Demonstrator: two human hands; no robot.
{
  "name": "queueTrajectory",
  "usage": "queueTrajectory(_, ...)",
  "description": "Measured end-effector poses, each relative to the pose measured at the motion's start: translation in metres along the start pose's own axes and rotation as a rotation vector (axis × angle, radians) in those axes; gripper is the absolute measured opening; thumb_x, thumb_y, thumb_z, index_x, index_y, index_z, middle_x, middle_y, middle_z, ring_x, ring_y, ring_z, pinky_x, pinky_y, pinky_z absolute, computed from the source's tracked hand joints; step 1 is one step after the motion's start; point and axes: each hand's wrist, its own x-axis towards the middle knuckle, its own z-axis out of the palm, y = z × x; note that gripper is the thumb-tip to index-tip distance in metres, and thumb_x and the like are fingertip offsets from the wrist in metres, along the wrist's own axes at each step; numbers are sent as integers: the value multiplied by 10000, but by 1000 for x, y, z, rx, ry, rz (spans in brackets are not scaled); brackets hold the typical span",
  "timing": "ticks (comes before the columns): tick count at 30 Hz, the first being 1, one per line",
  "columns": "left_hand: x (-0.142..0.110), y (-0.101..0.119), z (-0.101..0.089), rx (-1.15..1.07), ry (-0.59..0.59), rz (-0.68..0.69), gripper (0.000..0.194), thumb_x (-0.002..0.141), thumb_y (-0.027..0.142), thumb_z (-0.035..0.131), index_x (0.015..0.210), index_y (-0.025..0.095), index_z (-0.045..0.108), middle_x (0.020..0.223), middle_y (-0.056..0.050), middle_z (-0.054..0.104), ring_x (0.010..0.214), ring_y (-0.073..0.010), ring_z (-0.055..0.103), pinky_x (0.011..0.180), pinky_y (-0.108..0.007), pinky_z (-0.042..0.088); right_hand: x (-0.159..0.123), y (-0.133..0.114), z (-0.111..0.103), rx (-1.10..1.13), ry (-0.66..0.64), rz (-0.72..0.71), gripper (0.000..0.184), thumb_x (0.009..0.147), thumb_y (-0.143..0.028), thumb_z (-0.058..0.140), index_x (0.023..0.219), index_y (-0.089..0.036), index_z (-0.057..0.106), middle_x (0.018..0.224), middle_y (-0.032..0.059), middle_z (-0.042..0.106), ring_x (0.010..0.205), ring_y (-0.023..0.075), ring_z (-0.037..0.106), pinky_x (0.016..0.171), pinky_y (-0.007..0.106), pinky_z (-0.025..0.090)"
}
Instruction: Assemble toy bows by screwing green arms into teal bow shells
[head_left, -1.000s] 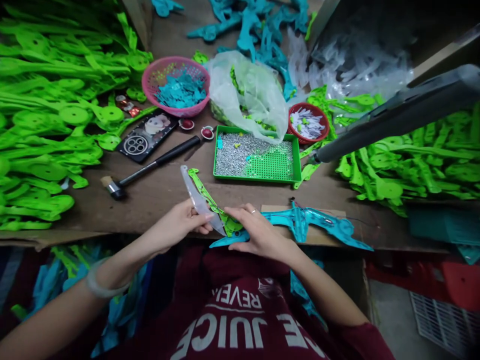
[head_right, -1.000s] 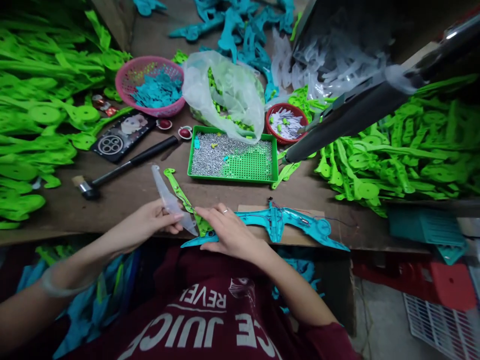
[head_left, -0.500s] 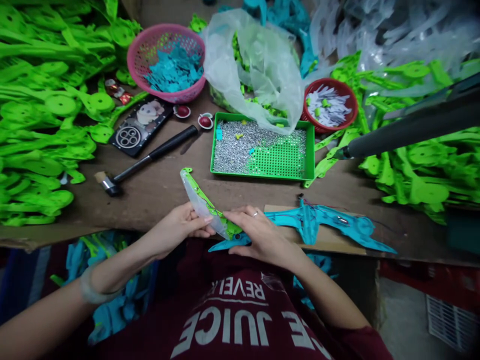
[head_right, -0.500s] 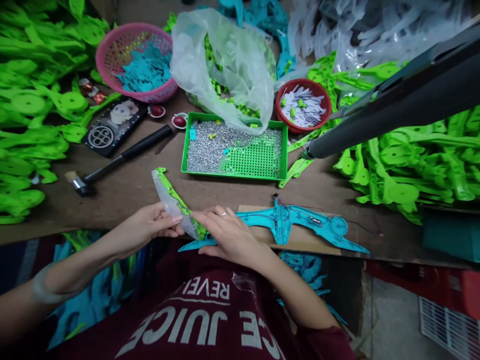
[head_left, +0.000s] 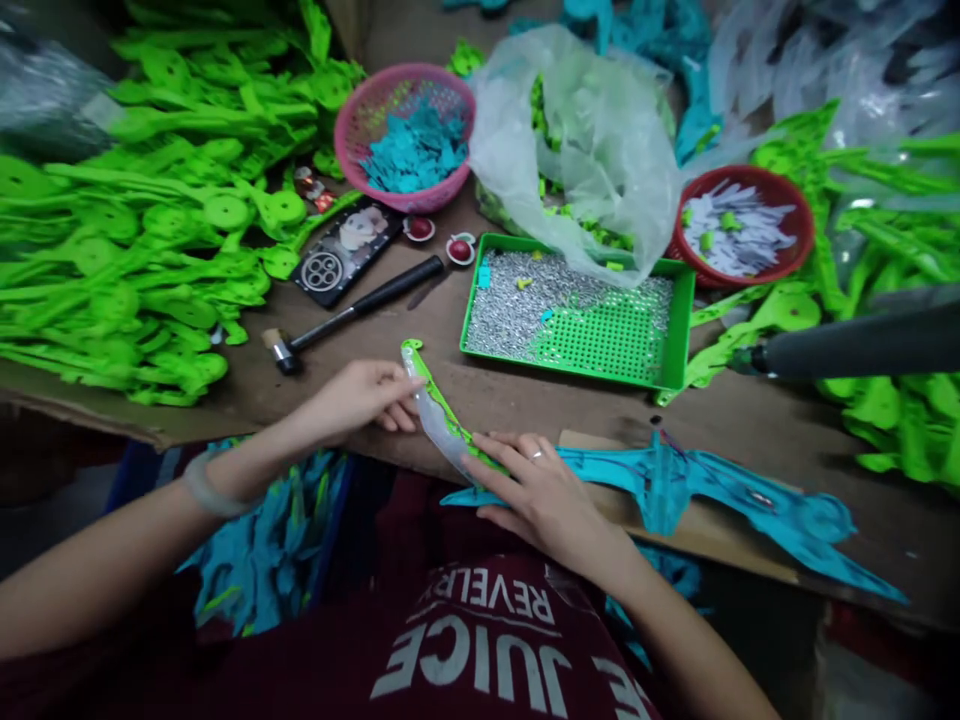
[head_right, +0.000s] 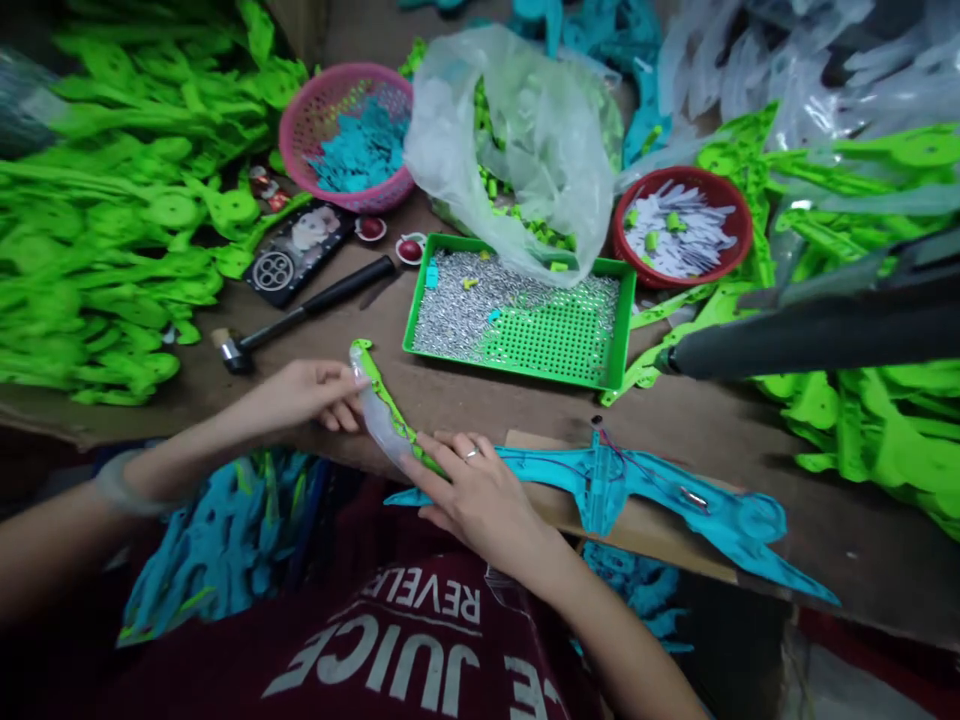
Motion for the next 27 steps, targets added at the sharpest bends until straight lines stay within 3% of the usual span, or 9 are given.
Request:
queueTrajectory(4,21,17,-29,96,113,85,379,846,492,704,705,154,604,665,-59,726,450,-81,591,410,-164,391,-1,4,1,1,24,-15,470,912,-315,679,1350,-173,582,1404,135,605,1197,316,546,919,481,547)
queueTrajectory(8,31,14,-31,139,93,115,411,858,487,696,637,168,560,544,-34,673,366,-81,519,372,-178,313,0,5,2,-31,32,-37,474,925,-323,656,1365,-169,570,1390,142,620,1168,317,578,882,492,576)
queueTrajectory(12,29,2,-30,183,124,215,434,874,491,672,605,179,536,496,-20,647,349,-114,535,392,-205,336,-3,6,8,-104,82,-79,501,954,-382,602,1412,-194,530,1347,132,657,1118,297,630,865,468,599)
queueTrajectory(15,12,-15,-23,234,282,360,428,923,516,597,653,186,562,540,-19,660,417,-145,593,449,-228,371,-9,21,0,-164,124,-180,568,951,-505,564,1452,-244,503,1342,127,660,1123,290,654,848,425,616)
queueTrajectory(18,-4,-48,-4,301,546,512,298,949,417,585,760,188,610,735,-73,721,685,-216,702,569,-265,408,5,37,-35,-198,225,-273,495,961,-536,523,1416,-341,539,1253,95,698,1048,255,697,769,352,629)
queueTrajectory(20,-5,-74,10,347,672,611,274,972,320,540,736,195,604,694,-60,696,646,-217,687,573,-289,399,42,34,-70,-211,252,-239,427,952,-485,568,1350,-333,592,1155,87,723,981,240,715,748,335,626)
queueTrajectory(22,0,-93,19,512,922,896,295,996,263,505,716,215,585,621,-7,637,545,-174,632,549,-298,387,110,23,-101,-218,231,-146,308,943,-340,613,1244,-286,645,1048,79,738,938,222,716,781,336,611)
queueTrajectory(24,5,-102,22,588,1081,1020,290,997,231,508,711,224,558,593,19,592,502,-153,597,535,-302,395,206,10,-118,-234,232,-141,208,971,-313,563,1106,-215,688,970,91,733,900,212,702,790,343,581)
queueTrajectory(27,11,-103,20,603,1163,1024,289,987,193,486,703,231,525,575,29,567,475,-140,590,502,-295,419,356,-1,-110,-352,301,53,328,981,-370,547,1106,-91,667,1084,145,683,1012,217,668,872,329,534)
